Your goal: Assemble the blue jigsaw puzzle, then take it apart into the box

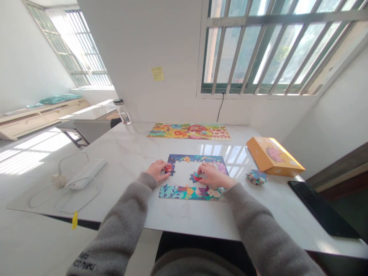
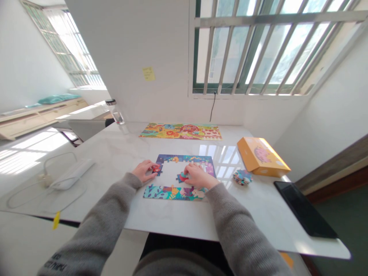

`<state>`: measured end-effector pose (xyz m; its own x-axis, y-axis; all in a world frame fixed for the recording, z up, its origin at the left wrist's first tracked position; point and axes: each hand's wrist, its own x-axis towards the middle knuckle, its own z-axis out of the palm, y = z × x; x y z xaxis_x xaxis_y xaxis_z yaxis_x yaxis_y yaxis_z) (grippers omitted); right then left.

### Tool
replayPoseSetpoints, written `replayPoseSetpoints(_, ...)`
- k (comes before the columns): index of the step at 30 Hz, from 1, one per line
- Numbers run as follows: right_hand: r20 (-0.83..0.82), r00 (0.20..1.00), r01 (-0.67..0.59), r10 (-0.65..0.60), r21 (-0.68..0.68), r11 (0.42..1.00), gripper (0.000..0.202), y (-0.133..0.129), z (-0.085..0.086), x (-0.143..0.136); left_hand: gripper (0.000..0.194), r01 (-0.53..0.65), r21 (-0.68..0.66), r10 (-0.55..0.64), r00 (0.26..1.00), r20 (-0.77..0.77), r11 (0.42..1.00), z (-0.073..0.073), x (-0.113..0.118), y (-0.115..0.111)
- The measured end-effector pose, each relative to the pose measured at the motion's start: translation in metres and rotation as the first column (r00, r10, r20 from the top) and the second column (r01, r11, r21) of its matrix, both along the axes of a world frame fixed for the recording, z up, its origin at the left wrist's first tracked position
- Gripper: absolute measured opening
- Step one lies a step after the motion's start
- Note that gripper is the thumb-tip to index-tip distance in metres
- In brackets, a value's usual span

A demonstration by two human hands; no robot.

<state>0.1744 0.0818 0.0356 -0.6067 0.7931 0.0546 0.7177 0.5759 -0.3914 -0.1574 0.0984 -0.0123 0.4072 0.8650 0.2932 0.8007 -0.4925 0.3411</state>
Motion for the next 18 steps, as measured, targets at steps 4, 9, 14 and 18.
replayPoseSetpoints(4, -0.028, 1.0, 0.013, -0.013, -0.003, 1.0, 0.034, 0.002, -0.005, 0.001, 0.031, 0.02, 0.027, -0.02, 1.0, 0.021, 0.999, 0.002, 0.004, 0.0)
replayPoseSetpoints(9, -0.031, 1.0, 0.002, -0.001, 0.012, 1.0, 0.028, 0.004, -0.009, 0.002, 0.026, 0.006, 0.08, -0.008, 0.999, 0.032, 0.997, 0.01, 0.016, -0.006)
replayPoseSetpoints(14, -0.049, 0.998, 0.03, -0.03, 0.009, 1.0, 0.031, 0.003, -0.009, 0.001, 0.021, 0.056, 0.057, -0.058, 0.998, 0.037, 0.997, 0.019, 0.033, -0.014)
replayPoseSetpoints(18, -0.186, 0.981, 0.051, -0.058, -0.04, 0.998, 0.023, 0.003, -0.01, -0.004, 0.018, 0.098, 0.043, -0.1, 0.994, 0.035, 0.994, 0.024, 0.043, -0.021)
